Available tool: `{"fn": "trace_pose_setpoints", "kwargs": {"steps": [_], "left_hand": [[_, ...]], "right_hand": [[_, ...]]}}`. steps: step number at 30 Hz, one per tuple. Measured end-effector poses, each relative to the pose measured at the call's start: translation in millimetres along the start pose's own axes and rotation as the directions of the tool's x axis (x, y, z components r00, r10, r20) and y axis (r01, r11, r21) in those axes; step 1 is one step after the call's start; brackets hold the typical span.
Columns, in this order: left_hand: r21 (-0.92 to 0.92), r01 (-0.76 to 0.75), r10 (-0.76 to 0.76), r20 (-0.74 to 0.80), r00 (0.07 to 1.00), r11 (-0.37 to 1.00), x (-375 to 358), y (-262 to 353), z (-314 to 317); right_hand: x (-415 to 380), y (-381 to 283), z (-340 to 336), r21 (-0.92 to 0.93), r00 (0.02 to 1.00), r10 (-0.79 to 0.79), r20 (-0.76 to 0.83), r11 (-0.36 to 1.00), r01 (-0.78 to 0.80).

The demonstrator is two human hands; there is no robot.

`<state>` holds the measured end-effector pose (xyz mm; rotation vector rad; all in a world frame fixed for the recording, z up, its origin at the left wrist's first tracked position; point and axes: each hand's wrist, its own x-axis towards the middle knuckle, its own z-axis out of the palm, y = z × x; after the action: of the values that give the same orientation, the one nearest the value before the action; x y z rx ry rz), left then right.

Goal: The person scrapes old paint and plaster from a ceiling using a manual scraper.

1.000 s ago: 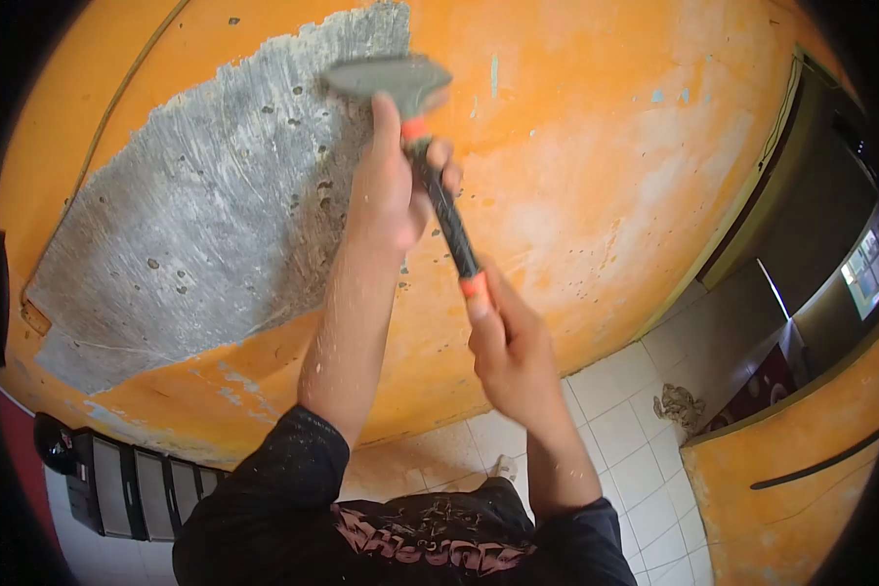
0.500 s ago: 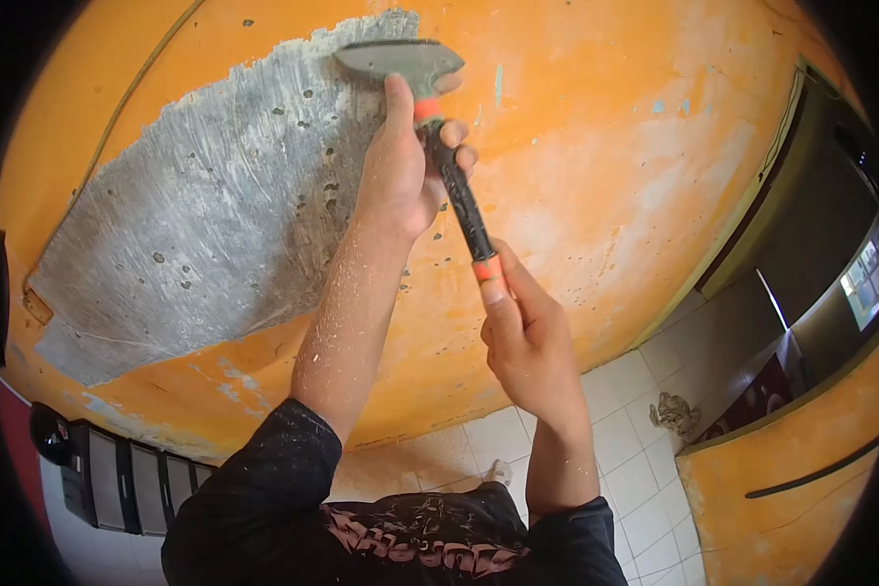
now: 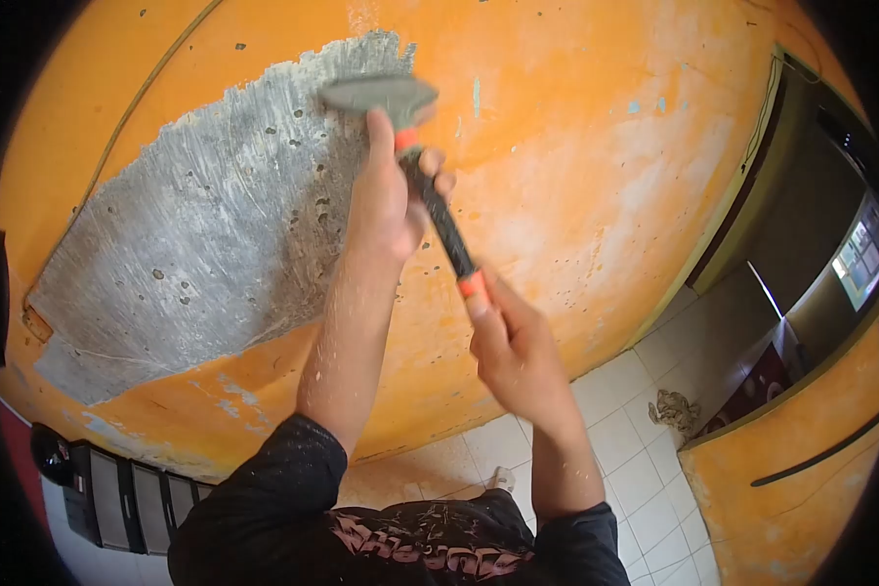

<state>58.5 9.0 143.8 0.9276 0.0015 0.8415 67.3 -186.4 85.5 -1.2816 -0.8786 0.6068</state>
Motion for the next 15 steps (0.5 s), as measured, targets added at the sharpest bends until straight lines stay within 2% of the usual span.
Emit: {"fn": "trace_pose_setpoints", "kwargs": {"steps": [3, 4, 7, 8, 11, 12, 13, 15], "left_hand": [[0.032, 0.005, -0.006, 0.022, 1.000, 0.999, -17, -5, -10], [0.019, -0.002, 0.001, 0.060, 0.998, 1.000, -11, -1, -7], [0.105, -0.054, 0.049, 0.047, 0.998, 0.993, 17, 21, 18], [0.110, -0.087, 0.073, 0.125, 0.989, 0.990, 21, 23, 19], [0.104, -0.053, 0.041, 0.113, 0.993, 0.993, 11, 18, 11], [0.074, 0.020, -0.019, -0.007, 1.000, 0.997, 3, 13, 8], [0.071, 0.015, -0.017, 0.018, 1.000, 0.997, -3, 7, 2], [0.067, -0.004, -0.001, 0.068, 0.998, 0.998, -8, 3, -6]], "right_hand": [[-6, 15, 1, -0.071, 1.000, 0.007, -0.002, 0.997, -0.007], [0, 11, 3, -0.094, 0.999, -0.038, -0.016, 0.995, 0.036], [19, -13, -2, -0.039, 0.998, -0.060, 0.020, 0.997, 0.060], [20, -16, -4, -0.024, 0.997, -0.076, 0.016, 0.997, 0.076], [14, -7, 3, -0.053, 0.997, -0.065, -0.028, 0.997, 0.064], [4, -4, 8, -0.022, 0.999, -0.037, -0.021, 0.999, 0.036], [-2, 5, 13, -0.097, 0.994, -0.067, -0.082, 0.994, 0.059], [-1, 9, 9, -0.090, 0.998, -0.052, -0.047, 0.995, 0.048]]}}
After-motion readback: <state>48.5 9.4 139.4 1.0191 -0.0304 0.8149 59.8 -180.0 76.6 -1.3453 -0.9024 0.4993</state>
